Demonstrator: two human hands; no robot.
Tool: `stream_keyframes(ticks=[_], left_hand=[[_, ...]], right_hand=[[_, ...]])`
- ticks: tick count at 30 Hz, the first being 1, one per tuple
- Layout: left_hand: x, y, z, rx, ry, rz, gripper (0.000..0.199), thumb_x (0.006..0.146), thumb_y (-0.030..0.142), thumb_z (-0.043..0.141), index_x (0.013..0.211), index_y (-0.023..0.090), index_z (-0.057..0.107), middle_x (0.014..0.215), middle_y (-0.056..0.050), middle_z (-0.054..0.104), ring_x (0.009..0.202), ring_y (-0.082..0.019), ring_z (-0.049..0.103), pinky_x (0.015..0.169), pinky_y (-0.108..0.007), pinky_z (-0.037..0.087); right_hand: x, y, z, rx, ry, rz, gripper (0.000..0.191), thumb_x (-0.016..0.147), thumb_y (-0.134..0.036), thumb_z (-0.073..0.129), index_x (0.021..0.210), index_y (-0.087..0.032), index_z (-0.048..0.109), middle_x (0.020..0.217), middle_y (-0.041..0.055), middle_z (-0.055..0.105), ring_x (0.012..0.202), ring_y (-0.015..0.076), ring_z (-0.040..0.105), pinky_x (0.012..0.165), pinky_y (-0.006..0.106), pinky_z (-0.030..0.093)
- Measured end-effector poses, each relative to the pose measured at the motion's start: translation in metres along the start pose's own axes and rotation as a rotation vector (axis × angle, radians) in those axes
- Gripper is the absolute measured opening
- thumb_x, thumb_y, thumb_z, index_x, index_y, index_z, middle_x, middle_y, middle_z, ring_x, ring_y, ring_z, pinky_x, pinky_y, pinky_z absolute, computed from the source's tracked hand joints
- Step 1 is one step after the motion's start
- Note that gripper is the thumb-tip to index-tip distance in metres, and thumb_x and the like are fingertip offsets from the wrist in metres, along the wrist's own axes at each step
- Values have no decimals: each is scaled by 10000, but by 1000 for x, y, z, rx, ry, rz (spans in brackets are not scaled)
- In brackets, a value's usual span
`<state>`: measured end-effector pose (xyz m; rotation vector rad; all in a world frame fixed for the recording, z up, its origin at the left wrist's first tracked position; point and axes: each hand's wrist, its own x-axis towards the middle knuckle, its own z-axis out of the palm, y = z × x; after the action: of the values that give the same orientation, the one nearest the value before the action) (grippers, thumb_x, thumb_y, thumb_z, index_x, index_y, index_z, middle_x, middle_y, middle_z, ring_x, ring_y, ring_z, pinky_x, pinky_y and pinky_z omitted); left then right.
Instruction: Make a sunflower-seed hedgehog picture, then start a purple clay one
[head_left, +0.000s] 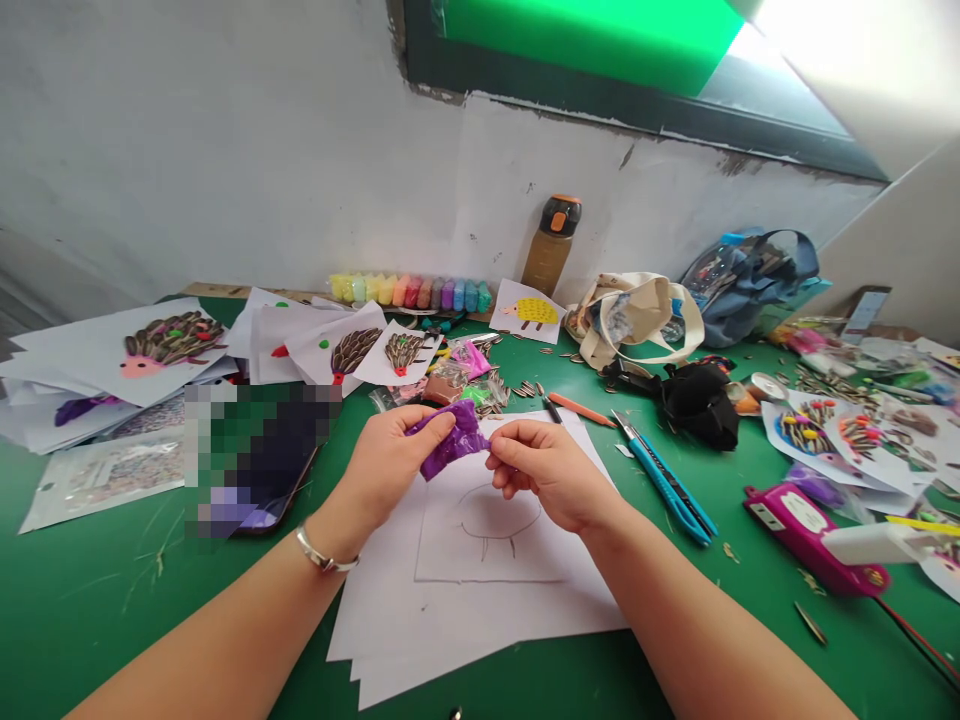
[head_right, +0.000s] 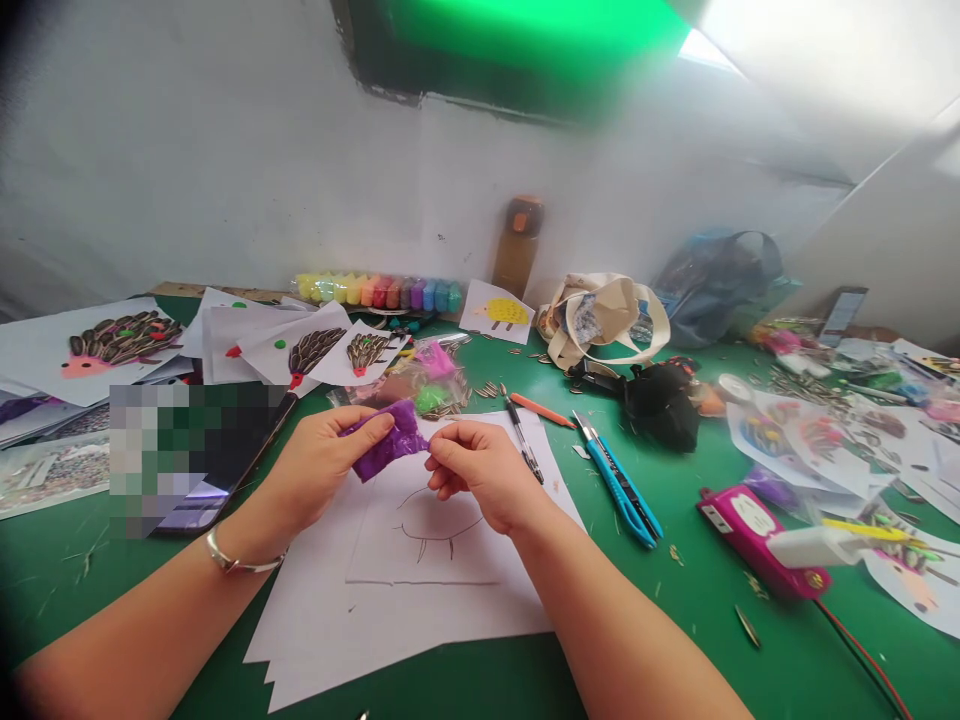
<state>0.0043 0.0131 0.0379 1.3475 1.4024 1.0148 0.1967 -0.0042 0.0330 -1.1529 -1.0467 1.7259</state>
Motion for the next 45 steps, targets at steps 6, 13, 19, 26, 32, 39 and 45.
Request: stream_keyframes(ticks=[6,13,19,26,32,39,45], left_hand=[[12,-6,-11,-252,117,-49,376,668,520,795,799,170,753,721,-20,674,611,-124,535,556,-225,425],[25,-14,-24,-285,197,-58,494,614,626,791,656,145,685,591,5,568,524,-99,451,469,-211,372],[29,-19,-29,-157,229,-32,419,653,559,773,736,151,735,666,-16,618,564,-114,467,492,-213,376],[30,-24,-33,70,183,-10,434,731,579,695,905,191,783,796,-35,725,679,-180,587,575,-246,427],[25,-13,-31,270,225,37,508,802,562,631,1194,249,708,1066,-52,752,950,-251,672,786,-289,484],[13,1,-28,375,385,278,401,880,467,587,1205,253,685,1339,-49,631,1207,-273,583,1034,-365,431],[-3,10,-8,-290,209,135,359,865,490,638,1030,179,711,1108,-90,714,1034,-248,664,948,-407,536]], right_hand=[[1,-2,-9,147,2,-1,256,798,-395,745,814,-183,603,730,-3,654,580,102,612,493,199,474],[5,-4,-12,316,102,11,331,806,-448,728,761,-189,528,672,3,654,508,99,587,418,177,438],[4,-5,-13,305,96,9,282,728,-295,816,833,-186,578,758,20,699,630,105,647,569,202,538],[8,-1,-15,321,125,-30,252,719,-269,811,905,-166,676,783,8,670,630,80,594,562,192,491],[9,0,-17,270,158,-26,313,782,-459,752,882,-169,687,605,-46,527,475,47,419,431,168,312],[8,-2,-16,243,157,-38,337,755,-399,769,992,-191,651,551,-74,516,419,32,332,416,168,232],[6,-2,-10,271,212,-95,416,763,-268,739,1149,-211,594,856,32,712,710,119,649,680,259,534]])
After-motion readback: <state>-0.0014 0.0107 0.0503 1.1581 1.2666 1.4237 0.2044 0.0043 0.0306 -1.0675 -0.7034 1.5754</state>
